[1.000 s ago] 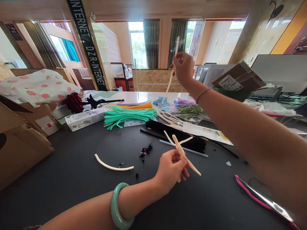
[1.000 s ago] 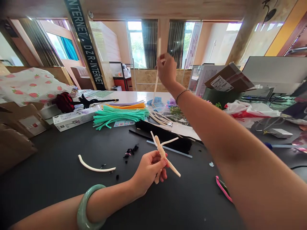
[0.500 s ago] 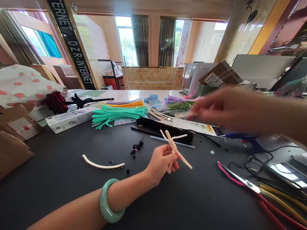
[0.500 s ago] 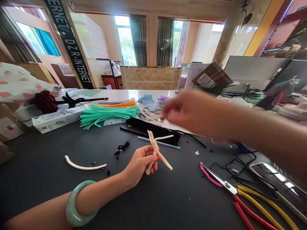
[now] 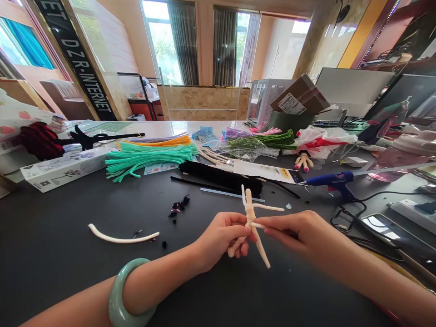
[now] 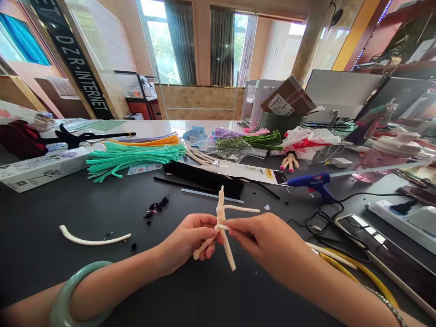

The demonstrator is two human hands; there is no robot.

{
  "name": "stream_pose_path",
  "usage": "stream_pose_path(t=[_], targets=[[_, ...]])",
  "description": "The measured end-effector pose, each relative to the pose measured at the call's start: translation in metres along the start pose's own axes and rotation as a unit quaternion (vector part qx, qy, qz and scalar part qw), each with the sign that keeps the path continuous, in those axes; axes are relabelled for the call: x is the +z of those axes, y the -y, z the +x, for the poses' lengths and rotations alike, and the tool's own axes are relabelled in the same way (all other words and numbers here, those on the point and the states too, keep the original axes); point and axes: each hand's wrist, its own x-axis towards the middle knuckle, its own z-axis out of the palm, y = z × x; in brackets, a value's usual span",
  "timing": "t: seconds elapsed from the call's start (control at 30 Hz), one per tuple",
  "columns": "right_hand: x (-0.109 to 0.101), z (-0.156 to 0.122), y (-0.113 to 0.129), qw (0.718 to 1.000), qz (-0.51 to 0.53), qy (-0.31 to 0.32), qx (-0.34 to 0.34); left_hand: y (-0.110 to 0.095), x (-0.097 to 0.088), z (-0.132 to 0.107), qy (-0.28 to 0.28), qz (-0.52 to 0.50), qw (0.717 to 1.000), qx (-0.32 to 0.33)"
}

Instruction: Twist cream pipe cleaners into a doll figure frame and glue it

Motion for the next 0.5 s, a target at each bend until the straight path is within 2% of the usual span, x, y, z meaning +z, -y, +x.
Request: stream_pose_path(t=[0.1, 0.2, 0.33, 0.5], targets=[[0.006, -0.002, -0.002, 1.0, -0.008, -0.011, 0.001, -0.001, 0.0, 0.001, -0.004, -0.004, 1.0, -0.002], [0.014, -0.002, -0.007, 0.996, -0.043, -0.08, -0.023, -0.001, 0.001, 0.002, -0.001, -0.005, 1.0, -0.008], [0.027, -0.003, -0.013, 0.974, -0.139, -0.176, -0.041, 0.0, 0.003, 0.002, -0.001, 0.007, 1.0, -0.018], [0.035, -0.002, -0.016, 0.955, -0.196, -0.22, -0.043, -0.001, 0.007, 0.002, -0.022, 0.029, 0.999, -0.029]])
